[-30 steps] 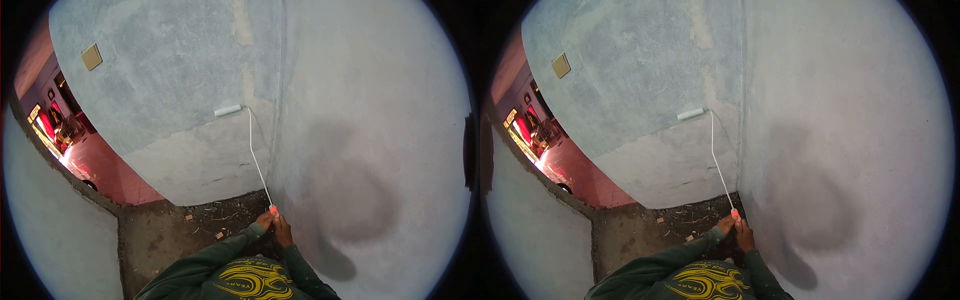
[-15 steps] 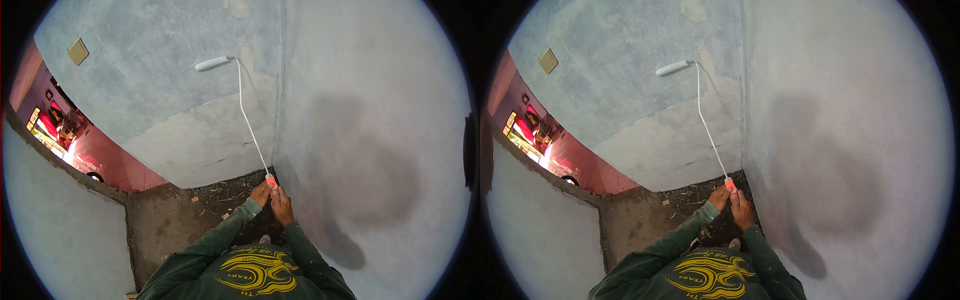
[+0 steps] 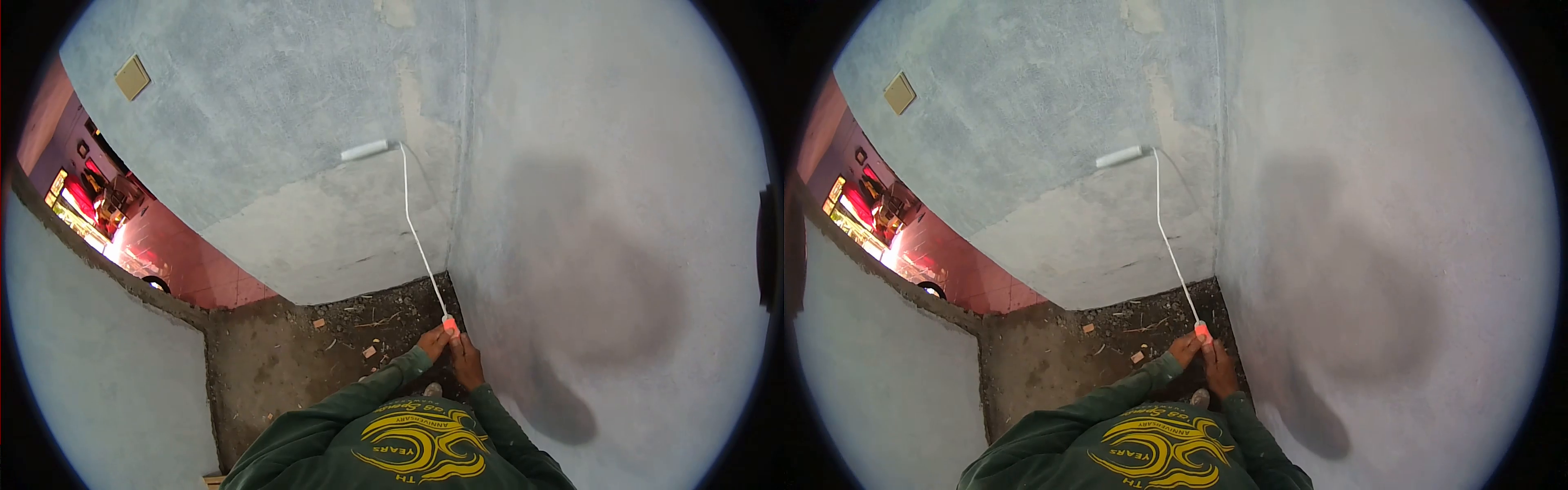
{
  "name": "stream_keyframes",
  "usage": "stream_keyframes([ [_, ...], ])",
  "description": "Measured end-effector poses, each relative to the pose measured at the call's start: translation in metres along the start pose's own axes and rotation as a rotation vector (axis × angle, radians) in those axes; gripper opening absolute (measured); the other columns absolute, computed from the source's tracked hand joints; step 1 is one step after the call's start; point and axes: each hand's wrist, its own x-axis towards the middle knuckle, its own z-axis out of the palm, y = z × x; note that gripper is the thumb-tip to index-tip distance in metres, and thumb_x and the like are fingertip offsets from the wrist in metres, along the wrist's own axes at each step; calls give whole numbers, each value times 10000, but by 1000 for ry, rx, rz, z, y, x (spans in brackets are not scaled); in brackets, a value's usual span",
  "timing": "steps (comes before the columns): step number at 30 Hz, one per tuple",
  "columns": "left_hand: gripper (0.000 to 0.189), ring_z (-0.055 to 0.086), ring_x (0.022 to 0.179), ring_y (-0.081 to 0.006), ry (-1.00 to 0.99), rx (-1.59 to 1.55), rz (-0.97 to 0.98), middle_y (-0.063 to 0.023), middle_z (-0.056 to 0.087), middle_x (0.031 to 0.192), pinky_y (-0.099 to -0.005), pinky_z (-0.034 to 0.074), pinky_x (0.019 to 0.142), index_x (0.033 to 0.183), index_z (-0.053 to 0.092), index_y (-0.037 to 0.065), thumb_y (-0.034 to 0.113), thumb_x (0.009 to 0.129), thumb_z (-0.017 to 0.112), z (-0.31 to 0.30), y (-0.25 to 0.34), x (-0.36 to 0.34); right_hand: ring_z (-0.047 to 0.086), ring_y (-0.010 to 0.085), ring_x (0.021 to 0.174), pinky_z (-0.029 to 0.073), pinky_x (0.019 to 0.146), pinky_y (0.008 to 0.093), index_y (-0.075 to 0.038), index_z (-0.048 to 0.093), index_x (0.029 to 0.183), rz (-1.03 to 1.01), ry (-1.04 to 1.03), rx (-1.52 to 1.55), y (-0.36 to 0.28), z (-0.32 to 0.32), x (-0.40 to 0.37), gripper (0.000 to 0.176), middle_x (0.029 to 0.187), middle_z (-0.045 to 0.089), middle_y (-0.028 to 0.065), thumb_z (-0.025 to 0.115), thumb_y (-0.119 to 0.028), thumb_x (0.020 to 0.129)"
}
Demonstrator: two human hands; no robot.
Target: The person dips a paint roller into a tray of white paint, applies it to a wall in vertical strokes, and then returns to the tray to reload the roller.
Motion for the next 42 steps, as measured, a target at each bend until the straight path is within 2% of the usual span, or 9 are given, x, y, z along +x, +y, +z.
stream_keyframes([
  [2,444,573,1017,-253,10,24,18,-174,603,1067,-325,422,895,1176,514,-10,357,950,405,2,16,-2,456,150,552,365,498,330,-8,483,858,-28,13,-1,-12,-5,1,332,615,466,62,429,-325,940],
  [12,454,581,909,-174,58,-134,-64,-104,612,979,-289,459,807,1184,520,22,394,950,403,-7,19,21,468,164,553,369,503,332,-1,469,858,-22,8,23,-13,3,27,335,616,477,71,421,-322,941],
  [14,461,581,925,-195,35,-49,-58,-118,612,1012,-302,451,834,1182,518,9,392,949,408,-3,-9,22,561,437,690,390,578,479,6,513,932,14,10,-90,-5,3,22,407,715,568,250,404,-386,930],
  [21,474,570,1011,-255,-31,-82,-34,-171,603,1079,-339,421,902,1194,504,-19,375,947,415,7,0,-3,539,385,615,386,555,444,-2,497,887,96,-32,21,-15,-8,-5,396,671,534,224,408,-386,931],
  [23,482,570,1036,-269,-8,15,45,-189,599,1089,-332,423,902,1210,493,-23,372,945,417,9,14,0,429,128,628,368,551,303,16,484,886,67,-18,58,-23,-14,-4,352,677,465,53,424,-327,939],
  [26,479,576,1032,-277,17,43,-6,-191,599,1093,-328,425,900,1206,497,-21,372,943,422,6,29,16,535,366,584,386,536,433,-7,495,875,-22,51,18,-18,-14,12,367,646,534,202,424,-363,928],
  [29,468,583,1018,-277,35,-59,-47,-189,603,1075,-328,431,886,1182,512,-15,375,940,425,5,15,31,442,148,639,385,573,313,28,486,919,52,7,61,-20,-14,23,349,693,480,68,424,-314,936],
  [32,462,584,1008,-282,25,38,-29,-194,603,1069,-331,433,880,1166,522,-12,378,938,424,4,14,33,560,376,605,395,536,437,-5,502,882,-88,102,-7,-10,-9,27,383,645,536,214,420,-376,926],
  [42,401,599,922,-292,-11,101,83,-161,630,963,-360,447,814,1088,548,-2,351,935,434,18,-29,-2,477,305,659,404,596,372,15,493,923,-239,-26,-251,14,-14,-16,287,747,499,193,421,-263,936],
])
